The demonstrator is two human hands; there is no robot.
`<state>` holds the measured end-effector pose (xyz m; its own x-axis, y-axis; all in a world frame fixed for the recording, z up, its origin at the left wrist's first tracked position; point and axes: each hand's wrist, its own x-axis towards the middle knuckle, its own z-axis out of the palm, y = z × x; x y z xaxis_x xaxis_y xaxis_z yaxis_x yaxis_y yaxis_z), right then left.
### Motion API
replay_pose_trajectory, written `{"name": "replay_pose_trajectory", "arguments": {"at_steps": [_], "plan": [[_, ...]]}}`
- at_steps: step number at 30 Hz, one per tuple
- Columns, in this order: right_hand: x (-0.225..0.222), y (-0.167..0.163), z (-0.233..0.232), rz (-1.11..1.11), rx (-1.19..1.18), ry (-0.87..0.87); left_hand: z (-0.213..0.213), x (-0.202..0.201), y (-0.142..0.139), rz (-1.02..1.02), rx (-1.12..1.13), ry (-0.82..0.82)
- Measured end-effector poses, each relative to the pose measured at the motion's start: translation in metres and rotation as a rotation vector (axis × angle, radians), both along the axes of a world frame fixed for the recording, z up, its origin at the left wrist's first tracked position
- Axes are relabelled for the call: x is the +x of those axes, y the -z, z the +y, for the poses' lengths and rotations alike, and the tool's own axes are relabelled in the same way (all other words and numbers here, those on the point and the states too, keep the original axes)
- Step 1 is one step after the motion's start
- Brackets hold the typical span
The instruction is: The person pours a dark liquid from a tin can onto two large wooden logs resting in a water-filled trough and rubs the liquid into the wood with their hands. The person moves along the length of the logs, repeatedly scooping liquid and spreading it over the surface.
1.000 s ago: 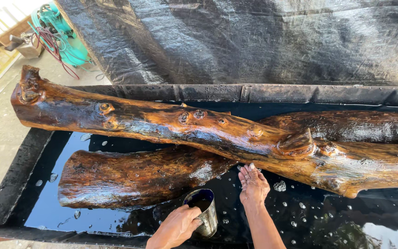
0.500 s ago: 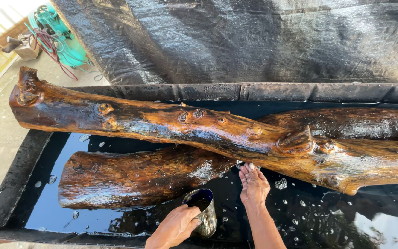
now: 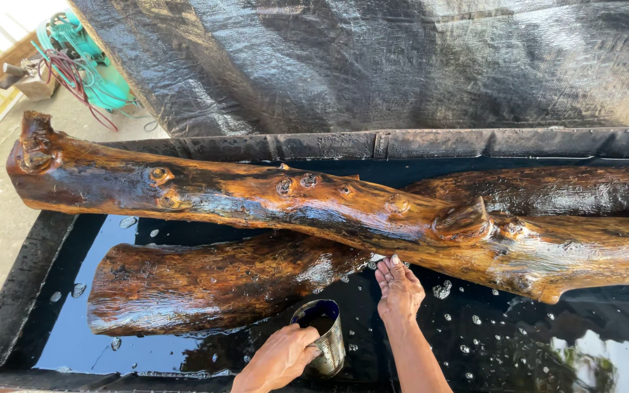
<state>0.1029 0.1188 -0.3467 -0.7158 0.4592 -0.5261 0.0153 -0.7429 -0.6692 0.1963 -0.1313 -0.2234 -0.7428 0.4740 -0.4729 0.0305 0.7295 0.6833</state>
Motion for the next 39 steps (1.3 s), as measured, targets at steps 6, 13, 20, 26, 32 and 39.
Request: {"name": "replay_pose_trajectory", "arguments": {"at_steps": [6, 13, 20, 26, 32, 39], "plan": [[-0.001, -0.002, 0.000, 0.016, -0.009, 0.011, 0.005, 0.000, -0.007, -0.054, -0.052, -0.007], [0.000, -0.005, 0.000, -0.020, -0.056, 0.060, 0.013, 0.005, -0.007, 0.030, -0.088, 0.048], [0.004, -0.004, 0.007, 0.078, -0.202, 0.040, 0.020, 0.007, -0.005, -0.015, -0.085, 0.082], [0.018, 0.006, 0.018, 0.046, -0.208, 0.006, 0.021, 0.006, 0.010, 0.131, -0.073, 0.175], [0.011, 0.009, 0.018, -0.017, -0.271, -0.031, 0.032, -0.013, 0.041, 0.291, -0.134, 0.384], [-0.012, -0.004, 0.023, 0.035, -0.361, -0.012, 0.077, -0.035, 0.064, 0.265, -0.343, 0.555]]}}
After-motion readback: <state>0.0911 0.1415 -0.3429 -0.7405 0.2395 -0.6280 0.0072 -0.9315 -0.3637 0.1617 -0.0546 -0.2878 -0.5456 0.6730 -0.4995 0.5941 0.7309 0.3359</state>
